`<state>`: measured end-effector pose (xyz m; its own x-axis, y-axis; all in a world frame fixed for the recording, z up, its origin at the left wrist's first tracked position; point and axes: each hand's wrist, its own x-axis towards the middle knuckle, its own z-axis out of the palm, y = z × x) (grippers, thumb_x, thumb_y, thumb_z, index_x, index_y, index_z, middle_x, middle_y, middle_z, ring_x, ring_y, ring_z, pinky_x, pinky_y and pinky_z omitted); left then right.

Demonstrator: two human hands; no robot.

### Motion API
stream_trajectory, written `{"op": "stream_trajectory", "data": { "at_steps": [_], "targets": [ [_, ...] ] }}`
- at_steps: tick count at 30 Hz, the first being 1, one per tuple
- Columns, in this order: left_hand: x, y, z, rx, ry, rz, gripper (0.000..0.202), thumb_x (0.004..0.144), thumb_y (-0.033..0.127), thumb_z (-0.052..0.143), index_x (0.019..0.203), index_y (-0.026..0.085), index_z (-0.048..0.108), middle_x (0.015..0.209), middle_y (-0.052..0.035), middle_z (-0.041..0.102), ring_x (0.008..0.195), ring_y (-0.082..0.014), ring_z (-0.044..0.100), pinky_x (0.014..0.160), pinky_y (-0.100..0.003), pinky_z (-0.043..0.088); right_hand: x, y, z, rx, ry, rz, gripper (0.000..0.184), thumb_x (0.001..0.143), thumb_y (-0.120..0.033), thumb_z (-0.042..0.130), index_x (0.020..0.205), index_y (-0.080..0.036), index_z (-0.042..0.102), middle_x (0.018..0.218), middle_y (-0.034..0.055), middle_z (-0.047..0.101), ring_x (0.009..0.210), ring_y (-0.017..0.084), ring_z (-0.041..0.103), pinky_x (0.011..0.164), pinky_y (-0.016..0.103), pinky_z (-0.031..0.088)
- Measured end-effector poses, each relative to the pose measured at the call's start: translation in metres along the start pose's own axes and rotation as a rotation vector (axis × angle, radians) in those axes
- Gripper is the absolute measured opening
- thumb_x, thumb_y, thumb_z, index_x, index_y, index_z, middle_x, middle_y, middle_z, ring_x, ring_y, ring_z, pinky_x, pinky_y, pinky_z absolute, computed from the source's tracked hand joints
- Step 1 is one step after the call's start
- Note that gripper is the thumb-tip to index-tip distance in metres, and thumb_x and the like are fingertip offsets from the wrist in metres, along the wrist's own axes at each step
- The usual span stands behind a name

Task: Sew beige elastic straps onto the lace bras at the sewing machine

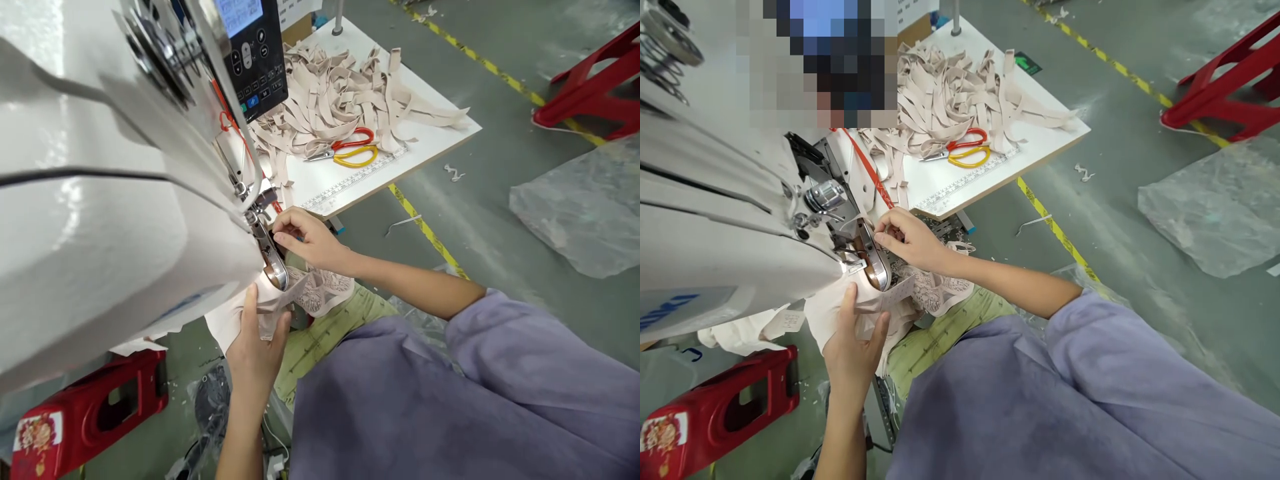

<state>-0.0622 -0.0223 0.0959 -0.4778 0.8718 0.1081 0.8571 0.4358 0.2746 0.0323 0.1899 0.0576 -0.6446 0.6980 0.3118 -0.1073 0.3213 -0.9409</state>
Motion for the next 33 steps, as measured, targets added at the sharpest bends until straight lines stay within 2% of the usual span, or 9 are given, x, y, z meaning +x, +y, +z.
{"op": "stream_trajectory", "data": {
  "at_steps": [6,12,16,22,24,26,29,31,33],
  "targets": [
    [0.003,0.005,-0.001,-0.016,-0.013,0.046,0.066,0.093,0.045,0.062,0.151,0.020,0.041,0.128,-0.0117,0.070,0.099,-0.0247,0.073,0.060,-0.027,0.053,-0.011,-0.001,-0.004,0.028,-0.022,0.047,0.015,0.096,-0.034,0.056,0.093,-0.020,0.057,0.094,0.0036,0.056,0.077,0.014,0.051,0.070,0.029,0.044],
    [0.008,0.010,-0.003,-0.021,-0.016,0.089,0.066,0.093,0.044,0.062,0.151,0.019,0.042,0.139,-0.0135,0.063,0.116,-0.0287,0.067,0.076,-0.032,0.058,-0.024,-0.003,-0.005,0.101,-0.049,0.065,0.018,0.092,-0.036,0.061,0.090,-0.019,0.056,0.093,0.0036,0.056,0.078,0.014,0.052,0.072,0.030,0.045],
    [0.008,0.015,-0.003,-0.026,-0.033,0.076,0.065,0.094,0.045,0.060,0.150,0.020,0.042,0.135,-0.0121,0.065,0.114,-0.0280,0.068,0.082,-0.034,0.058,-0.030,-0.008,-0.005,0.119,-0.056,0.085,0.016,0.089,-0.033,0.063,0.087,-0.019,0.055,0.090,0.0031,0.057,0.078,0.015,0.053,0.073,0.030,0.046],
    [0.007,0.020,-0.002,-0.034,-0.032,0.063,0.064,0.093,0.047,0.060,0.149,0.020,0.044,0.129,-0.0142,0.068,0.108,-0.0278,0.070,0.076,-0.032,0.057,-0.038,-0.013,-0.006,0.132,-0.064,0.080,0.018,0.087,-0.033,0.066,0.084,-0.020,0.054,0.090,0.0034,0.058,0.080,0.016,0.055,0.074,0.031,0.046],
    [0.004,0.021,-0.001,-0.030,-0.015,0.039,0.074,0.092,0.050,0.061,0.154,0.018,0.035,0.129,-0.0172,0.067,0.100,-0.0281,0.072,0.071,-0.032,0.057,-0.040,-0.012,-0.005,0.130,-0.066,0.083,0.018,0.087,-0.033,0.066,0.085,-0.020,0.055,0.091,0.0034,0.058,0.082,0.016,0.055,0.076,0.031,0.045],
    [0.001,0.022,0.000,-0.019,0.025,-0.006,0.090,0.090,0.054,0.062,0.159,0.013,0.020,0.133,-0.0231,0.063,0.091,-0.0287,0.074,0.065,-0.033,0.056,-0.043,-0.012,-0.004,0.125,-0.068,0.087,0.019,0.087,-0.035,0.066,0.087,-0.020,0.055,0.092,0.0033,0.058,0.083,0.016,0.055,0.078,0.031,0.045],
    [-0.002,0.021,0.001,-0.013,0.060,-0.030,0.104,0.088,0.059,0.061,0.160,0.010,0.004,0.142,-0.0313,0.053,0.093,-0.0321,0.074,0.065,-0.035,0.057,-0.047,-0.012,-0.002,0.098,-0.057,0.081,0.021,0.087,-0.038,0.067,0.090,-0.019,0.056,0.092,0.0031,0.058,0.084,0.017,0.055,0.078,0.031,0.044],
    [-0.003,0.021,0.002,-0.023,0.034,-0.035,0.105,0.089,0.061,0.058,0.160,0.010,0.000,0.144,-0.0326,0.051,0.095,-0.0343,0.075,0.066,-0.037,0.058,-0.049,-0.014,0.000,0.063,-0.055,0.068,0.024,0.086,-0.040,0.068,0.091,-0.019,0.056,0.092,0.0032,0.058,0.085,0.017,0.055,0.079,0.031,0.044],
    [-0.007,0.022,0.005,-0.040,-0.029,-0.081,0.105,0.090,0.060,0.057,0.160,0.009,-0.004,0.138,-0.0319,0.057,0.085,-0.0342,0.076,0.063,-0.040,0.058,-0.051,-0.018,0.002,0.013,-0.075,0.067,0.028,0.085,-0.042,0.068,0.093,-0.019,0.055,0.093,0.0038,0.059,0.086,0.018,0.056,0.079,0.032,0.043]
  ]
}}
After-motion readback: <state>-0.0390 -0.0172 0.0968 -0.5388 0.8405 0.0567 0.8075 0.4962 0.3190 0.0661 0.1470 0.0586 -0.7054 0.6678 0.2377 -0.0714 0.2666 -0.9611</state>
